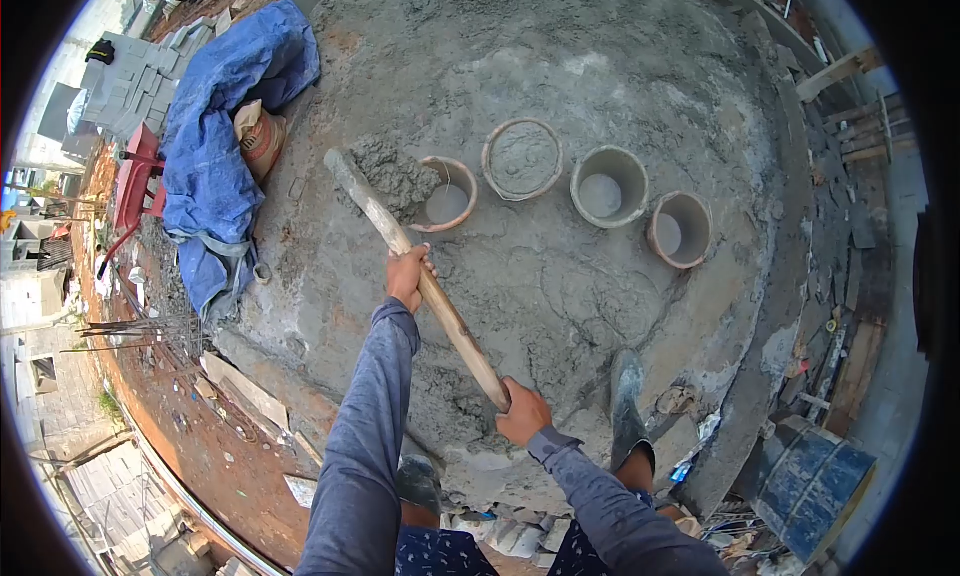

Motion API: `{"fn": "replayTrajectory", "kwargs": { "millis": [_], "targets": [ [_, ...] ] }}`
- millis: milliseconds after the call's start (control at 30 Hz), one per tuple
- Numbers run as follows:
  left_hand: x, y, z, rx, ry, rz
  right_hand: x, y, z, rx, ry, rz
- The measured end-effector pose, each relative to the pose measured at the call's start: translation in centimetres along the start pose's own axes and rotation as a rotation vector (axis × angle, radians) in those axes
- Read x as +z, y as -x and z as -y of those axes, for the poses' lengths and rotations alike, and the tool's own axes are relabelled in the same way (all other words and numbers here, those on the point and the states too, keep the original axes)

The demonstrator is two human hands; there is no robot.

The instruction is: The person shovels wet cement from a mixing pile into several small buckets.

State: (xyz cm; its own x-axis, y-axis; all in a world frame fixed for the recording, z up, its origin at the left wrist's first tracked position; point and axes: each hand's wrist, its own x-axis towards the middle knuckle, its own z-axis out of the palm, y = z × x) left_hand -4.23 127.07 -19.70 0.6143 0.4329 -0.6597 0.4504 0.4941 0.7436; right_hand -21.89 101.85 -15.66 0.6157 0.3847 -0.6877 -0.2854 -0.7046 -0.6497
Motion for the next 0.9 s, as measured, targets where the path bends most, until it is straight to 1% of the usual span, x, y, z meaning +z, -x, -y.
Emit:
{"fn": "replayTrajectory", "kwargs": {
  "millis": [33, 100, 167, 233, 333, 367, 400, 467, 500, 567, 600, 633, 700, 733, 767, 833, 900],
  "targets": [
    [0.6, -1.5, 0.9, 0.005, -0.014, -0.003, 0.5, -2.2, -1.8, 0.032, 0.024, -0.049],
    [1.3, -3.8, 0.9, 0.066, -0.044, 0.030, 1.3, -5.6, -3.3, 0.015, -0.015, -0.121],
    [0.4, -4.0, 1.1, 0.093, -0.072, 0.022, 2.8, -6.7, -4.0, 0.016, -0.038, -0.138],
    [0.4, -3.7, -1.0, 0.140, -0.087, 0.010, 3.0, -7.6, -3.2, -0.003, -0.038, -0.151],
    [-1.0, -0.4, -4.4, 0.199, -0.040, 0.002, 3.0, -5.4, -0.1, -0.020, -0.086, -0.080],
    [-1.7, 0.7, -5.6, 0.208, -0.047, -0.021, 3.3, -3.9, 1.1, -0.068, -0.091, -0.150],
    [-2.4, 1.5, -6.6, 0.212, -0.034, -0.022, 3.7, -3.0, 2.0, -0.107, -0.096, -0.161],
    [-4.6, 3.6, -8.0, 0.215, -0.012, -0.034, 4.9, -0.6, 3.6, -0.182, -0.108, -0.168],
    [-5.6, 4.4, -8.5, 0.210, -0.027, -0.039, 5.2, 0.2, 4.2, -0.234, -0.123, -0.119],
    [-7.0, 5.2, -8.3, 0.204, -0.024, -0.059, 5.7, 1.6, 5.0, -0.186, -0.096, -0.055],
    [-8.3, 6.0, -6.9, 0.176, -0.030, -0.084, 6.6, 2.9, 4.8, -0.141, -0.087, -0.002],
    [-9.3, 6.0, -5.0, 0.161, -0.013, -0.107, 7.9, 3.5, 3.5, -0.171, -0.068, -0.038],
    [-10.5, 6.7, -0.2, 0.119, 0.024, -0.087, 9.9, 5.6, 0.0, -0.110, -0.026, 0.010],
    [-11.1, 6.5, 3.1, 0.069, 0.046, -0.127, 10.0, 5.0, -1.9, -0.110, 0.008, 0.008],
    [-11.6, 6.3, 7.2, 0.017, 0.067, -0.159, 10.6, 5.2, -4.3, -0.045, 0.033, 0.037],
    [-11.9, 7.0, 15.8, -0.119, 0.030, -0.148, 12.3, 7.8, -9.5, 0.104, 0.083, 0.074],
    [-12.0, 8.3, 25.5, -0.300, -0.043, -0.181, 14.1, 11.8, -12.5, 0.253, 0.115, 0.101]
  ]
}}
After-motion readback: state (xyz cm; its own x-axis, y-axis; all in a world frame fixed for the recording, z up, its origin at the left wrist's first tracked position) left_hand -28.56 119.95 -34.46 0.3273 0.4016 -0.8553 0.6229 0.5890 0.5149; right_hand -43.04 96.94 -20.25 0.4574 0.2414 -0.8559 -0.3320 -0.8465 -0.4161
